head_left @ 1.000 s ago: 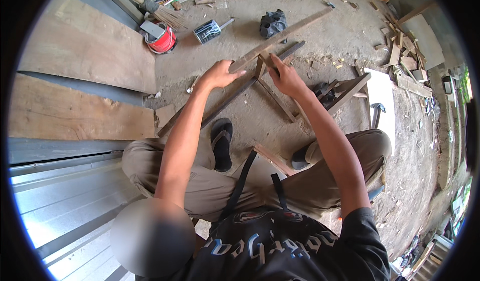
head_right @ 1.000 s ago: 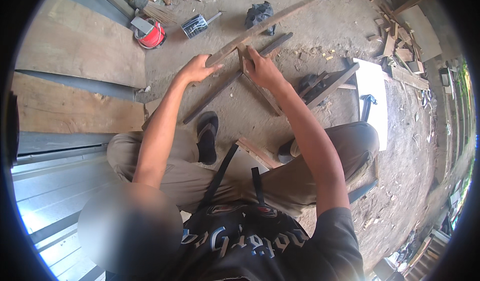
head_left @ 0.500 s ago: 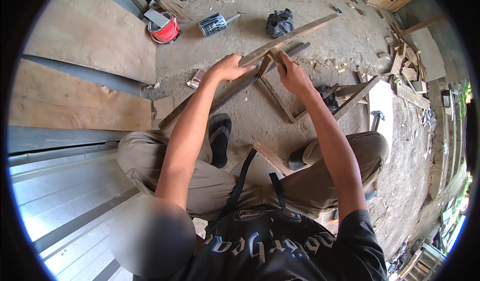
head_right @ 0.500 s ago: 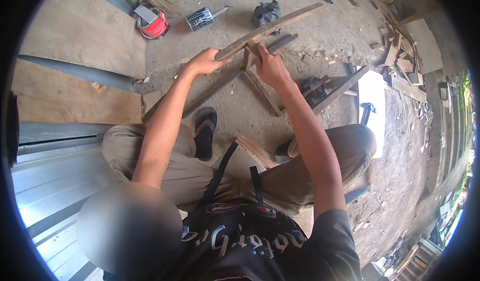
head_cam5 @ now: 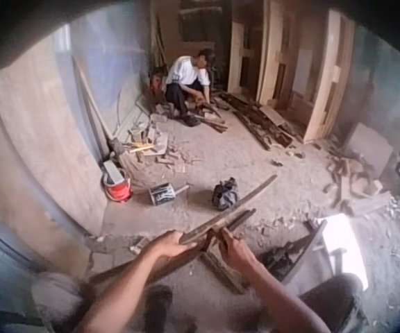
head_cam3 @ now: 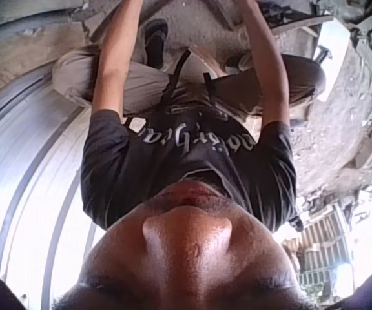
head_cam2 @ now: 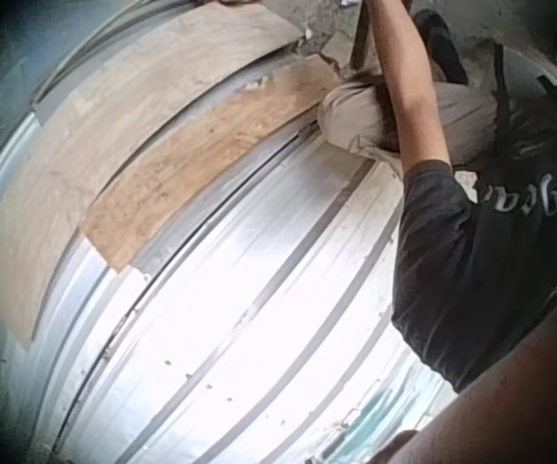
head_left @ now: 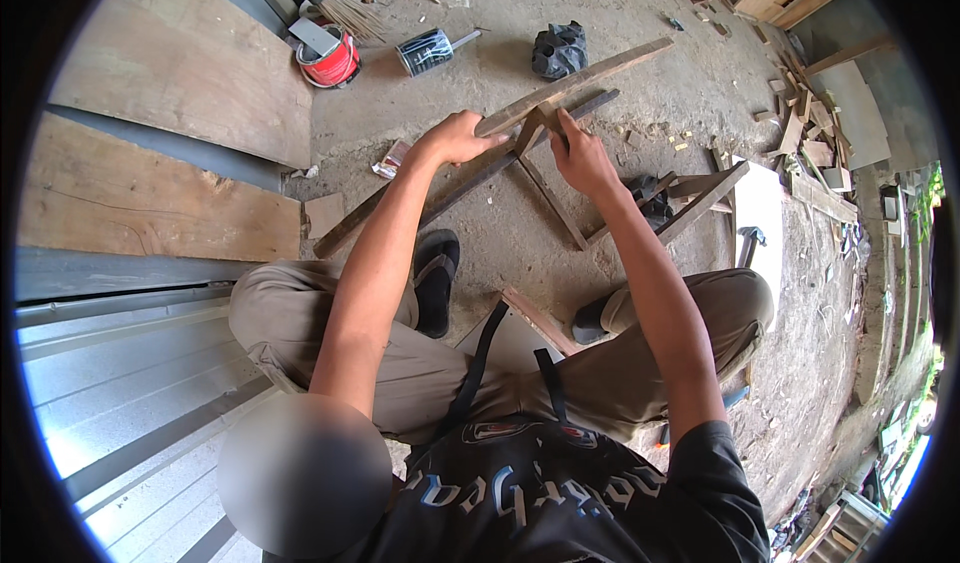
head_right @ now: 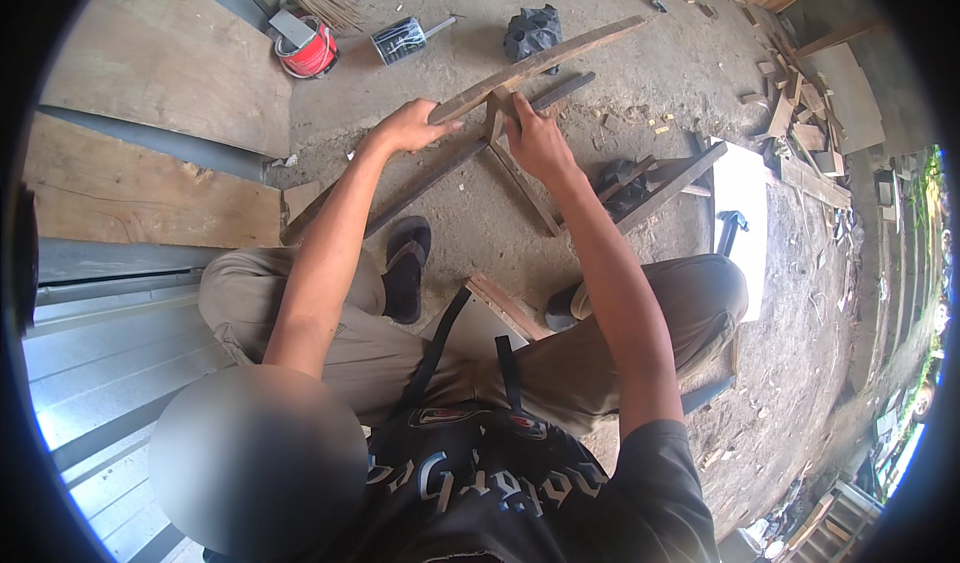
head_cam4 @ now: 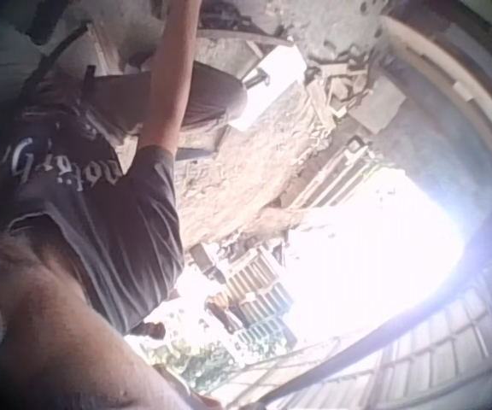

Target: The person assembles a wooden frame by joining wooden planks with nails. They use a hammer to drive nails into the joints, repeatedly adjusting the frame's position and checking alignment. The task continues with hammering and repositioning the frame on the floor.

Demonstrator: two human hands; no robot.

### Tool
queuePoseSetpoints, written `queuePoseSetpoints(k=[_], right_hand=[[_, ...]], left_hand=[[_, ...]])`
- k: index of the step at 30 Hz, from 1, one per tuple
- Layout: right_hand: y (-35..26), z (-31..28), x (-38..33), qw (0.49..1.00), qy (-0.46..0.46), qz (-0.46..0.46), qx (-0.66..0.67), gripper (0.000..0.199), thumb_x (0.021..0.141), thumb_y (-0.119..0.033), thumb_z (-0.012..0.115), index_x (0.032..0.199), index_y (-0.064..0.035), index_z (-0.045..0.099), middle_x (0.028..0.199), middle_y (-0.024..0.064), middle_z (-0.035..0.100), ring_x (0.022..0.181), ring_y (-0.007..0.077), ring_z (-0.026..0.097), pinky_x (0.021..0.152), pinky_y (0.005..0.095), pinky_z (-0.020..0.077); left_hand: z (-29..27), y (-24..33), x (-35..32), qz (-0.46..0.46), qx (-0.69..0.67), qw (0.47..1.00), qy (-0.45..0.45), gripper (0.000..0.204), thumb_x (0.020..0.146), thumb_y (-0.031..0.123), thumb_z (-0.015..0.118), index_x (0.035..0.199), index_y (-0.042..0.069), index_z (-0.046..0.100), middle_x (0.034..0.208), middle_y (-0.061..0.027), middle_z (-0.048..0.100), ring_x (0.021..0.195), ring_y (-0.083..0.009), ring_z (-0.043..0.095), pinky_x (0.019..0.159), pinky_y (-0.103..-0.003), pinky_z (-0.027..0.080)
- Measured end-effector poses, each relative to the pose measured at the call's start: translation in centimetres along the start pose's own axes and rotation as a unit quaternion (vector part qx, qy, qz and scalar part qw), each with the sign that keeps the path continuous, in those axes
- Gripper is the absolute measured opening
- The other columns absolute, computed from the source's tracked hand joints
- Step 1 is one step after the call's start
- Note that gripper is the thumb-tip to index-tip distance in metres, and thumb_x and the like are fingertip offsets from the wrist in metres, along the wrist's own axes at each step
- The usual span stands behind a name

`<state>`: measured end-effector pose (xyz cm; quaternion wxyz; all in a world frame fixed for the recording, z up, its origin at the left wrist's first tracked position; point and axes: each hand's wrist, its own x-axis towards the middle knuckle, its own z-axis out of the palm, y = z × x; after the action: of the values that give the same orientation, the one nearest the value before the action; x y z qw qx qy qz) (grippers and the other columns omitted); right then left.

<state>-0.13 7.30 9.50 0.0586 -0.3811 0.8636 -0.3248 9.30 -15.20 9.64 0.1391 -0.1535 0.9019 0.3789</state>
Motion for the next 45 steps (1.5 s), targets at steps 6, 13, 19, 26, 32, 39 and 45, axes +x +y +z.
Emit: queuePoseSetpoints(k=[6,13,19,26,32,39,45], right_hand=[[0.6,0.5,-0.1,1.0,0.006,-0.006,-0.002,0.045,0.093,-0.016,0.056,0.133,0.0025,0.048,0.091,0.0334,0.066,0.088,0.0483,0.065,0.082,0.0514,0.052],[1.8,1.7,-0.2,0.999,0.023,-0.027,-0.024,0.049,0.094,-0.019,0.056,0.137,0.0006,0.043,0.089,0.0317,0.066,0.087,0.0485,0.065,0.081,0.0519,0.0521],[1.3,1.4,-0.1,1.0,0.003,-0.004,-0.028,0.05,0.095,-0.021,0.055,0.139,-0.0012,0.042,0.089,0.0318,0.066,0.084,0.0482,0.065,0.077,0.0534,0.052],[1.4,2.0,-0.3,0.999,0.043,-0.022,-0.017,0.046,0.095,-0.017,0.056,0.136,0.0013,0.046,0.087,0.0307,0.066,0.081,0.0474,0.065,0.072,0.0511,0.0517],[0.8,1.7,-0.7,0.999,0.034,-0.021,-0.015,0.046,0.096,-0.02,0.054,0.137,-0.0004,0.044,0.092,0.0304,0.066,0.085,0.0468,0.065,0.074,0.0531,0.0511],[0.6,1.8,-0.5,0.999,0.035,-0.024,-0.011,0.044,0.096,-0.02,0.054,0.134,-0.0014,0.046,0.091,0.0292,0.066,0.084,0.0471,0.065,0.074,0.0534,0.0514],[0.0,1.4,-0.5,0.999,0.026,-0.018,-0.01,0.045,0.096,-0.021,0.055,0.136,-0.003,0.044,0.093,0.0292,0.066,0.085,0.047,0.065,0.074,0.0534,0.0519]], left_hand=[[0.3,-0.4,0.1,0.003,-0.001,1.0,0.006,0.045,0.089,0.046,0.068,0.087,0.002,0.063,0.063,-0.0061,0.059,0.053,-0.0159,0.056,0.05,-0.035,0.046],[0.2,-0.3,0.3,-0.015,-0.007,0.999,-0.03,0.05,0.09,0.049,0.067,0.088,-0.001,0.06,0.067,-0.0054,0.059,0.056,-0.0159,0.057,0.052,-0.035,0.046],[1.5,-0.2,3.2,0.162,0.002,0.972,0.168,0.065,0.089,0.06,0.06,0.101,-0.004,0.065,0.076,-0.0103,0.066,0.064,-0.0193,0.062,0.062,-0.036,0.05],[1.4,2.1,6.4,0.004,-0.09,0.996,0.011,0.052,0.091,0.05,0.062,0.098,0.0,0.069,0.075,-0.0067,0.064,0.066,-0.0148,0.061,0.061,-0.031,0.049],[1.3,1.8,5.6,0.044,-0.19,0.981,-0.015,0.046,0.09,0.047,0.066,0.088,0.001,0.068,0.07,-0.0054,0.061,0.061,-0.0141,0.057,0.056,-0.033,0.046],[0.9,1.9,5.0,0.035,-0.2,0.979,-0.015,0.043,0.091,0.045,0.064,0.088,0.002,0.068,0.069,-0.0032,0.06,0.06,-0.0137,0.056,0.057,-0.032,0.045],[0.9,1.9,5.0,0.022,-0.192,0.981,-0.016,0.044,0.091,0.046,0.064,0.09,0.002,0.068,0.071,-0.0037,0.062,0.06,-0.0136,0.056,0.057,-0.032,0.045]])
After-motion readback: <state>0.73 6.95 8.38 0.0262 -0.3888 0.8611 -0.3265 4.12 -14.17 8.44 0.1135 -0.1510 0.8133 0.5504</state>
